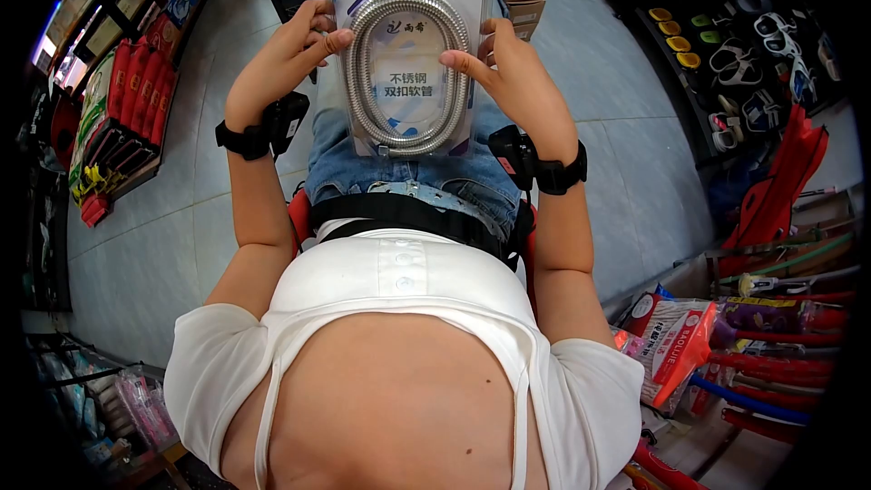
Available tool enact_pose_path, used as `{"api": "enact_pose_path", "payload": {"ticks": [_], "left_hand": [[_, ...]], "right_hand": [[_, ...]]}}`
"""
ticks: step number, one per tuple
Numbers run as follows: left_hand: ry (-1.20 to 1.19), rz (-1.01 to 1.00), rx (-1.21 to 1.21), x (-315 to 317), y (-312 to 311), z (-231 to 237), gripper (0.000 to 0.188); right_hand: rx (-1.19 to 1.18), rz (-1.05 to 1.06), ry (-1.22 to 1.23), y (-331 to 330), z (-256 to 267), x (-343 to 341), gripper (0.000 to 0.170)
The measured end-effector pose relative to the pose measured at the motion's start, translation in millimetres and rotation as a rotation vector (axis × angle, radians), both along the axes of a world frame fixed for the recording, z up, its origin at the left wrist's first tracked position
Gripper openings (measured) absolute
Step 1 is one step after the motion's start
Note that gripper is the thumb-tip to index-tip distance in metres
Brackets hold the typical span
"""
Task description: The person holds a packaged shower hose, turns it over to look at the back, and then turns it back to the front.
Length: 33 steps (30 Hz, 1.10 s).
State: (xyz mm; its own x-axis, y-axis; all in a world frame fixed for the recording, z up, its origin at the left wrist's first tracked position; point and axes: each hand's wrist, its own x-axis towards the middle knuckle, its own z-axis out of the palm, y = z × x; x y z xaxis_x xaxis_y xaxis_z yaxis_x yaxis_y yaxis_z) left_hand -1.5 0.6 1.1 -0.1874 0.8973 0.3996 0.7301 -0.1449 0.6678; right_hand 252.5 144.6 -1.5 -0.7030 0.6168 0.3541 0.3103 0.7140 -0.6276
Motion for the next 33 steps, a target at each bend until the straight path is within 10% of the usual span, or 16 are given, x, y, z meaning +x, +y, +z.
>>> {"api": "enact_pose_path", "payload": {"ticks": [23,33], "left_hand": [[0.045,0.076,0.087,1,0,-2,0.064],[0.053,-0.043,0.24,8,6,3,0.032]], "right_hand": [[0.017,-0.014,0.04,-9,11,1,0.075],[-0.277,0.319,0.221,-11,26,20,0.035]]}}
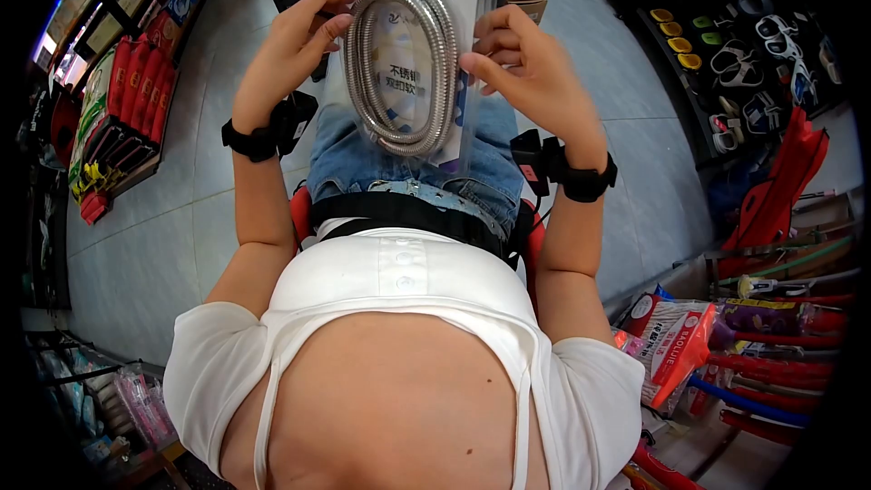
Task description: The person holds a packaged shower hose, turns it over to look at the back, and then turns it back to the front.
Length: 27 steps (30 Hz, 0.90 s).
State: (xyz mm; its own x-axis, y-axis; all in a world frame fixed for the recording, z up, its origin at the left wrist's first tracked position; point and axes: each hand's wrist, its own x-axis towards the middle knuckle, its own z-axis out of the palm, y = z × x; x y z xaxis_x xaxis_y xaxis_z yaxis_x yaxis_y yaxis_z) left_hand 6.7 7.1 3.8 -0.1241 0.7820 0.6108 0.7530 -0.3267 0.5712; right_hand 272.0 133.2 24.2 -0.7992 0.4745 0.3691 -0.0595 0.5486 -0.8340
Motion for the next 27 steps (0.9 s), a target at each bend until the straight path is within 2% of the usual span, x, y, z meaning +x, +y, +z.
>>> {"api": "enact_pose_path", "payload": {"ticks": [2,5,8,11,14,18,19,21,24,27], "left_hand": [[-0.128,-0.027,-0.053,9,-5,9,0.033],[-0.112,-0.054,0.026,14,-5,11,0.038],[-0.017,-0.061,0.181,23,3,7,0.045],[-0.046,-0.13,0.075,32,-1,9,0.05],[0.009,-0.227,-0.08,37,-13,18,0.051],[-0.008,-0.295,-0.154,42,-17,19,0.057],[-0.006,-0.28,-0.115,42,-17,17,0.059],[-0.002,-0.252,-0.038,43,-16,15,0.065],[-0.024,-0.151,-0.117,36,-16,16,0.071],[-0.022,-0.079,-0.098,25,-11,11,0.073]], "right_hand": [[-0.04,0.034,-0.018,-4,8,7,0.029],[-0.019,0.061,0.116,-7,11,10,0.027],[0.007,-0.043,0.257,-14,14,4,0.025],[0.046,-0.191,0.31,-28,11,-10,0.026],[0.281,-0.301,0.17,-40,4,-22,0.029],[0.182,-0.213,0.169,-50,1,-30,0.034],[0.26,-0.229,0.147,-50,-1,-31,0.033],[0.247,-0.137,0.16,-54,-1,-31,0.035],[0.28,0.02,0.167,-48,-3,-30,0.04],[0.288,0.169,0.188,-41,-8,-34,0.043]]}}
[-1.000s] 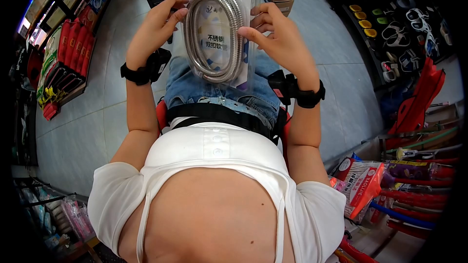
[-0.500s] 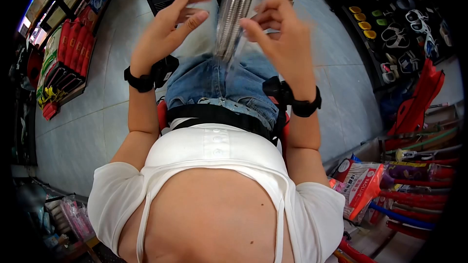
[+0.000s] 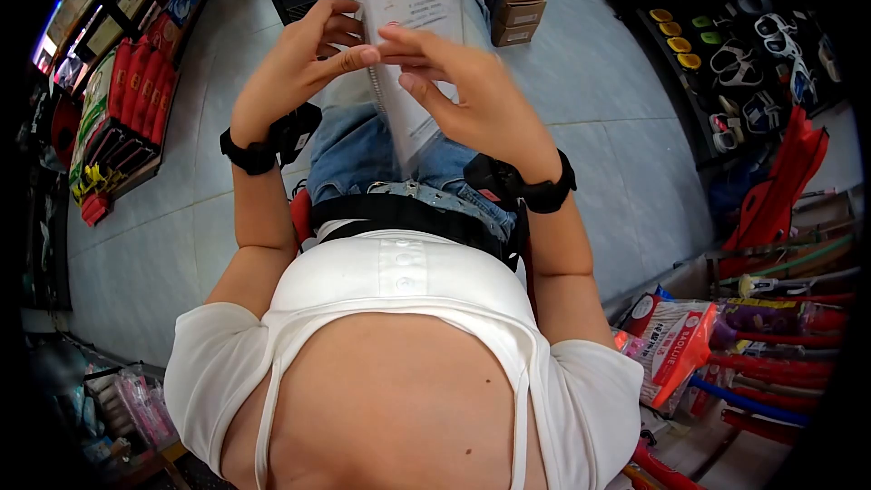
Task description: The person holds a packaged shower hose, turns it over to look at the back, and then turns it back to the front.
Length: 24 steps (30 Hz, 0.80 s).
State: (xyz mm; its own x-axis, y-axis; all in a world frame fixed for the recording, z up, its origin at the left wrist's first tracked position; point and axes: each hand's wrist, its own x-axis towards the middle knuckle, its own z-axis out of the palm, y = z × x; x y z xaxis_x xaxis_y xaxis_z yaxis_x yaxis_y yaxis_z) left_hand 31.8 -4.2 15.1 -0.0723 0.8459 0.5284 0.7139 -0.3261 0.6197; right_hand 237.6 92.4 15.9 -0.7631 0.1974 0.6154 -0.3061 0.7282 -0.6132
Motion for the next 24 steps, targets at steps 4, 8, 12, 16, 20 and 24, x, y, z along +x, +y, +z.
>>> {"api": "enact_pose_path", "payload": {"ticks": [4,8,12,16,20,24], "left_hand": [[-0.026,0.036,-0.039,-6,3,-2,0.071],[0.0,0.01,-0.072,-8,-2,1,0.066],[-0.043,-0.058,-0.133,-13,-3,1,0.049],[-0.069,-0.144,-0.076,-12,-1,0,0.054],[-0.11,-0.24,0.004,-10,1,-1,0.047],[-0.069,-0.191,0.13,-15,2,-2,0.042]], "right_hand": [[-0.082,0.07,-0.04,-3,-6,-5,0.044],[-0.092,-0.212,-0.067,10,4,4,0.038],[0.01,-0.674,0.258,47,2,12,0.04],[-0.144,-0.714,0.116,61,-4,22,0.048],[-0.247,-0.555,0.134,70,-15,20,0.046],[-0.275,-0.533,0.182,56,-2,22,0.038]]}}
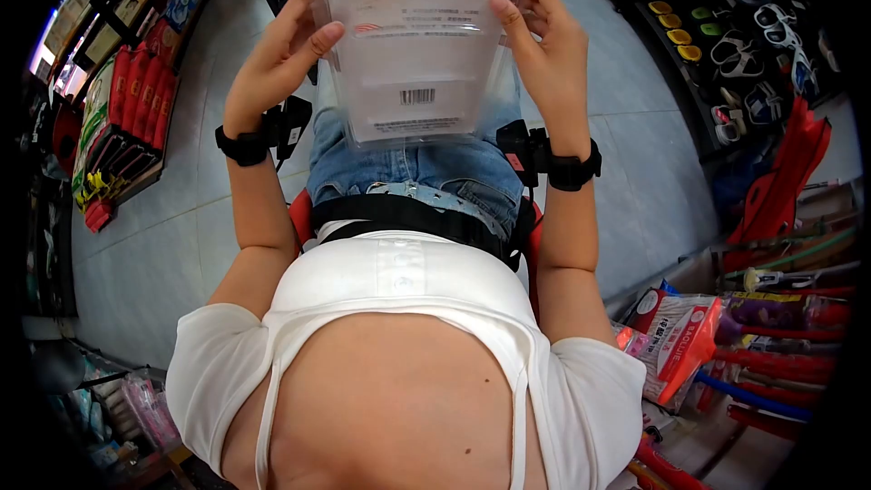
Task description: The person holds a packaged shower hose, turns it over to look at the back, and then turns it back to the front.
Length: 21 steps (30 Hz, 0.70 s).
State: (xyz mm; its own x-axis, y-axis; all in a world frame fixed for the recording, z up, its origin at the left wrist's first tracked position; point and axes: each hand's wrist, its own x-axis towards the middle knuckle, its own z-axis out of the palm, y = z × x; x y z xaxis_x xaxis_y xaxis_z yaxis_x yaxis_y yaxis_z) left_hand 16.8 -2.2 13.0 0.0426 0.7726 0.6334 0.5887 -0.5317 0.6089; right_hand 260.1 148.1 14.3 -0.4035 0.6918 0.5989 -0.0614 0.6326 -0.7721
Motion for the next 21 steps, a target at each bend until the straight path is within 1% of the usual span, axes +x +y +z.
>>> {"api": "enact_pose_path", "payload": {"ticks": [2,3,6,8,9,11,15,18,21], "left_hand": [[0.01,0.017,0.022,-2,0,0,0.04],[0.015,0.026,0.034,-3,-1,0,0.04],[0.017,0.032,-0.111,-9,-8,-2,0.036],[0.071,0.127,-0.177,-16,-10,1,0.033],[0.096,0.175,-0.21,-18,-10,2,0.031],[0.027,0.197,-0.171,-17,-10,4,0.026],[-0.083,0.209,-0.141,-18,-12,6,0.019],[-0.043,0.238,-0.1,-15,-14,11,0.017],[-0.065,0.187,-0.087,-17,-17,13,0.017]], "right_hand": [[0.025,-0.007,0.052,-5,0,-3,0.034],[0.046,-0.012,0.02,-6,1,-3,0.033],[0.096,-0.007,-0.079,-5,0,-3,0.03],[0.117,0.015,-0.148,-1,-4,-5,0.029],[0.096,0.014,-0.137,-1,-4,-5,0.029],[0.054,0.014,-0.114,-1,-4,-5,0.03],[0.049,0.018,-0.147,-1,0,-2,0.03],[0.034,0.056,-0.103,-5,2,0,0.028],[0.014,0.109,-0.076,-6,3,2,0.027]]}}
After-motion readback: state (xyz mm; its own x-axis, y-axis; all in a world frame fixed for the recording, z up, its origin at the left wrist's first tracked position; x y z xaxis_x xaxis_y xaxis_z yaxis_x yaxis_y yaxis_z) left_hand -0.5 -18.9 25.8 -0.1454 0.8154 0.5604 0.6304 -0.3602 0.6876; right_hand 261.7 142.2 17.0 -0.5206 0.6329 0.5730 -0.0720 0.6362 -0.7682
